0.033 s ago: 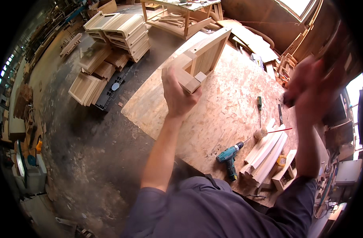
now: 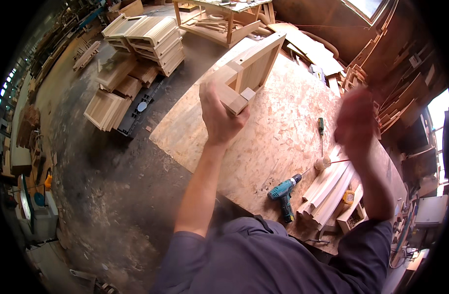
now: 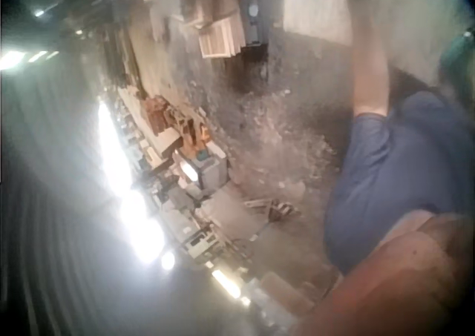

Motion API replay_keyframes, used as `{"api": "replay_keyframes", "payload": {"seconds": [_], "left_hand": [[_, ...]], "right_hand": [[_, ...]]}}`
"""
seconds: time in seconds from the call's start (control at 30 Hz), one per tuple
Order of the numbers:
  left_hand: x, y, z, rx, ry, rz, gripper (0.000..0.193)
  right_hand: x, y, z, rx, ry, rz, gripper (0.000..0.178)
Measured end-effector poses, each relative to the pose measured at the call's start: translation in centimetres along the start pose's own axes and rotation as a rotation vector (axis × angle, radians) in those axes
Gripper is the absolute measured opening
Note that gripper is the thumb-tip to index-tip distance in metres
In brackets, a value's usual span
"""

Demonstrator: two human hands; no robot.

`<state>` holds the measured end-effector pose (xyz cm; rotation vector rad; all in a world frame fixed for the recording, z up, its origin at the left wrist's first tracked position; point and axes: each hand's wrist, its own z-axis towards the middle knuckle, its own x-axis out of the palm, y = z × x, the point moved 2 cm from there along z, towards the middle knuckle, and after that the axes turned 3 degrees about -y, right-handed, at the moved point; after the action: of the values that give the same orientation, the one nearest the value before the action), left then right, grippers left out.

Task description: The person assembles a wooden frame by applying glue to a wooden strip and attaching it to a larger frame structure. They use a C-clamp to secure the joint and a cordless drill to drive screws into the wood. Finally, they use a hammer to tap the frame components together.

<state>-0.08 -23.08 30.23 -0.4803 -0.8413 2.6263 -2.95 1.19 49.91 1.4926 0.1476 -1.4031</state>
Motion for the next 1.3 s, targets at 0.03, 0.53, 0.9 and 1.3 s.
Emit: {"api": "replay_keyframes", "payload": {"seconds": [0.03,0.53,0.9,1.3], "left_hand": [[0.1,0.0,0.0,0.009,-0.01,0.029,0.091],[-0.2,-0.3,0.3,0.037,0.006,0.0,0.091],[0.1,0.1,0.0,-0.022,0.031,0.056,0.094],[0.3,0.2,0.2,0.05,0.001,0.005,0.091]], "right_hand": [[1.8,-1.6,-0.9,0.058,0.14,-0.186,0.034],[-1.0,0.3,-0.2,-0.076,-0.158,-0.053,0.032],[5.4,-3.3,-2.1,0.002,0.187,-0.164,0.076],[2.7,-2.9,-1.6,0.05,-0.227,-0.133,0.063]]}}
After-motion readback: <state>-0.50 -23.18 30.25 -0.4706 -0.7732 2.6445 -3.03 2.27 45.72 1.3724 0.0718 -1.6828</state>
